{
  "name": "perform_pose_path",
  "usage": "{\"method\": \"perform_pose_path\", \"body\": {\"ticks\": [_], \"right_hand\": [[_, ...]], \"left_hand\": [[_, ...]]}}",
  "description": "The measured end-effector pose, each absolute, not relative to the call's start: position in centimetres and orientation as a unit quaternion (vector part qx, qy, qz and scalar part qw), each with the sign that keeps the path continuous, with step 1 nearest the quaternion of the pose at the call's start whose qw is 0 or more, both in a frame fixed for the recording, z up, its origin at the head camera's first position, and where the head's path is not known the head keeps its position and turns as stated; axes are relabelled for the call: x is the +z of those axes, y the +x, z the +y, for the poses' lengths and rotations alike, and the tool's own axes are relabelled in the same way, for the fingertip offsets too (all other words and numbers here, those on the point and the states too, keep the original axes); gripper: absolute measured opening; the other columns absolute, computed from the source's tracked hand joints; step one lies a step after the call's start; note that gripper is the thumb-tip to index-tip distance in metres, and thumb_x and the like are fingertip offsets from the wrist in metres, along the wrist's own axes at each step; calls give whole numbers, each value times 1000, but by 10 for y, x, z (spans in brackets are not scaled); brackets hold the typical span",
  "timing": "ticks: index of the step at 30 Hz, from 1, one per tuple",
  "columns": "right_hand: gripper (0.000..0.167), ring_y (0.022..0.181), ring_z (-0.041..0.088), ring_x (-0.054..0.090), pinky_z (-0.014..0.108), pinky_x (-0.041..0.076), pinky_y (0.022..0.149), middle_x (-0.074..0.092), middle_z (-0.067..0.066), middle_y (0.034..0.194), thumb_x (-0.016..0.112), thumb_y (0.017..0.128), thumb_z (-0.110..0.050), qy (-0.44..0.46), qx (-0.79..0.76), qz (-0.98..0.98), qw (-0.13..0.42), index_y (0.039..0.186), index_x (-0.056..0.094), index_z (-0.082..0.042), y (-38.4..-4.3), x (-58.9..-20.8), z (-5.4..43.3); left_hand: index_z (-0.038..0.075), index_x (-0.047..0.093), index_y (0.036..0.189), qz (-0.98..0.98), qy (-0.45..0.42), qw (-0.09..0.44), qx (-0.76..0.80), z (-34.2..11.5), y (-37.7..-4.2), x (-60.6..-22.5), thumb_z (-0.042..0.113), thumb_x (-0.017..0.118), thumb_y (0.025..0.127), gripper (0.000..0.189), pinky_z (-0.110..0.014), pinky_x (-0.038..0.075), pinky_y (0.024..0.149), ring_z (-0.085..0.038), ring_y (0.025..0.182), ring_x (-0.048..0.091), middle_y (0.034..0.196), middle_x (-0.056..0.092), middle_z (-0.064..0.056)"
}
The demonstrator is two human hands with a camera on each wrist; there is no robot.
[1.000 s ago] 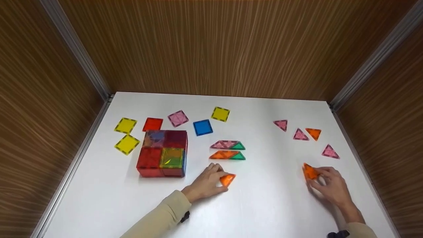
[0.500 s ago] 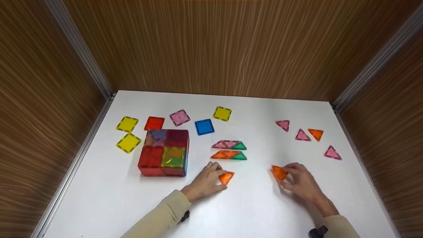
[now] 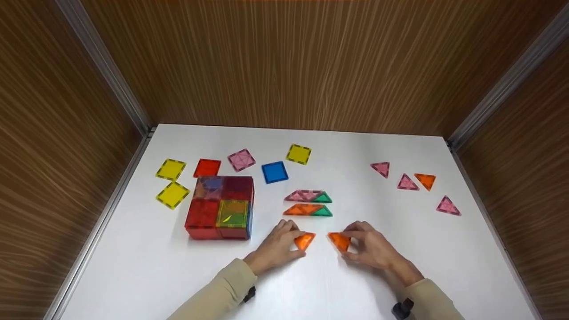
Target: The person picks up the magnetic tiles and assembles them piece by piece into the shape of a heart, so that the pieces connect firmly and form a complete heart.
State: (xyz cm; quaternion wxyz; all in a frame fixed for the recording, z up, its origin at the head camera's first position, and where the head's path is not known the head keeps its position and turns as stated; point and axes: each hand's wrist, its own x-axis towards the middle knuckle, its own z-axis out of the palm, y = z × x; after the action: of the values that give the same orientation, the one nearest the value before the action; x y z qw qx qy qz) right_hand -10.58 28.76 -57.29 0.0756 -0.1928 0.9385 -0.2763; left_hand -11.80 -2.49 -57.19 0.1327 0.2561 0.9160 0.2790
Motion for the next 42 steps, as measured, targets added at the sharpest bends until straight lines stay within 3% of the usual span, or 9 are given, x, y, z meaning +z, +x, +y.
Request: {"method": "perform_pose_path", "body": {"ticks": [6,15,25,35,42], "right_hand": [[46,112,13,59,36,60,93,67,-2,126,88,85,-36,-238,-252,935,76,126,78,-19,-108,-571,275],[46,95,9,54,21,52,74,69,0,117,90,84,-34,-267,-238,933,36,125,79,-15,-111,-575,262],[32,96,12,58,23,58,81,71,1,110,85,90,-22,-282,-271,919,48,121,81,-13,-111,-577,244],[34,99,12,60,28,60,88,70,-2,110,85,90,-23,-267,-295,914,74,122,80,-14,-110,-577,239],[41,102,13,64,31,60,89,71,-3,116,87,88,-33,-270,-317,908,46,125,78,-17,-110,-577,245]], "left_hand": [[18,69,141,918,253,136,275,-23,-118,-572,38,80,95,51,-33,50,106,-15,119,47,128,58,0],[18,70,140,921,253,128,268,-23,-118,-570,38,80,94,51,-34,49,104,-16,118,47,126,58,-1],[19,71,139,921,239,134,276,-17,-119,-571,40,81,93,52,-35,49,104,-16,117,47,123,58,1],[17,73,135,917,231,122,300,-16,-119,-574,41,82,92,50,-32,48,98,-14,113,47,117,57,3],[16,73,134,917,238,113,299,-18,-118,-574,41,81,93,49,-29,48,97,-14,112,47,117,57,3]]}}
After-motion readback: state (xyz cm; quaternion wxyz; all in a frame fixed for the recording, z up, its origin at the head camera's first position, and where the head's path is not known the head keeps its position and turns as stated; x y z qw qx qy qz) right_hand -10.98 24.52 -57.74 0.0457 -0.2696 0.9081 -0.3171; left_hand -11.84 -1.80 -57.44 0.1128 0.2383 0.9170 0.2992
